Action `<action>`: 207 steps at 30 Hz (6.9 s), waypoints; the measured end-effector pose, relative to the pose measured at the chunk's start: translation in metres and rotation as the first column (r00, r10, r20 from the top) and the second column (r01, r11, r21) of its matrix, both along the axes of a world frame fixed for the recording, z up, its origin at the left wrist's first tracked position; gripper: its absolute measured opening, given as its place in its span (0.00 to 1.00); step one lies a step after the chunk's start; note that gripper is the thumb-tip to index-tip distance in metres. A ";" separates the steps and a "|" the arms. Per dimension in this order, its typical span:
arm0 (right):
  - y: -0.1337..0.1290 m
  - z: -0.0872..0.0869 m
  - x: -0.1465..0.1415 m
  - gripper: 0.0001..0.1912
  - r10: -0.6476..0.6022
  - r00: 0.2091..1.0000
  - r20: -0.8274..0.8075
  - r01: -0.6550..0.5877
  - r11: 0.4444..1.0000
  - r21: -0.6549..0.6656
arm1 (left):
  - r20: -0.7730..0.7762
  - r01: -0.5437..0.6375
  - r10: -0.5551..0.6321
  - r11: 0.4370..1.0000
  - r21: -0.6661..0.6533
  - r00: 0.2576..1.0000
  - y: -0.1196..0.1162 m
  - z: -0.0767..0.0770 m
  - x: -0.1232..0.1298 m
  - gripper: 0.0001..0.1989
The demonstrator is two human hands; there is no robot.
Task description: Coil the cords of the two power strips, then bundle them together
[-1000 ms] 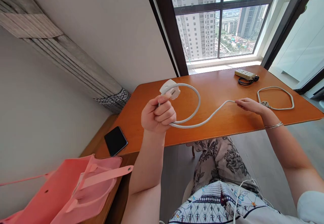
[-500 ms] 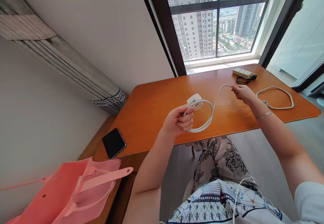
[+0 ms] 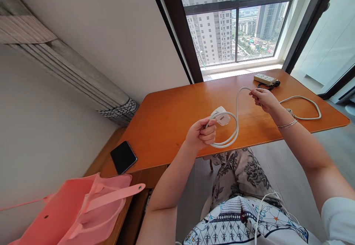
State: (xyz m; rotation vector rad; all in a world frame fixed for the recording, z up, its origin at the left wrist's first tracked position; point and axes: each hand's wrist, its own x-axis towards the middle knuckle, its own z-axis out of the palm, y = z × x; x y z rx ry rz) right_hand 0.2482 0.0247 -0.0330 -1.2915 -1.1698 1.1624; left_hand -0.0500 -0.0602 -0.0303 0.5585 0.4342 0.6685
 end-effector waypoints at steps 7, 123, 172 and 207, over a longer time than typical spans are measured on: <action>-0.004 0.005 -0.009 0.11 -0.057 0.998 0.019 0.055 0.995 0.088 | 0.008 0.150 -0.152 0.984 0.094 0.988 -0.004 -0.010 0.006 0.13; -0.050 -0.032 -0.020 0.27 0.454 0.574 0.681 -0.423 0.877 -0.228 | -0.004 0.218 -0.221 0.961 0.173 0.975 -0.012 -0.028 0.000 0.15; -0.130 -0.003 -0.093 0.31 0.136 0.986 0.093 -0.162 0.905 0.394 | -0.024 -0.268 0.320 0.829 0.490 0.947 -0.015 -0.028 0.053 0.18; -0.092 -0.037 -0.096 0.33 0.190 0.952 -0.238 -0.107 0.941 0.321 | 0.126 -0.336 0.327 0.941 0.051 0.936 -0.011 -0.008 0.039 0.15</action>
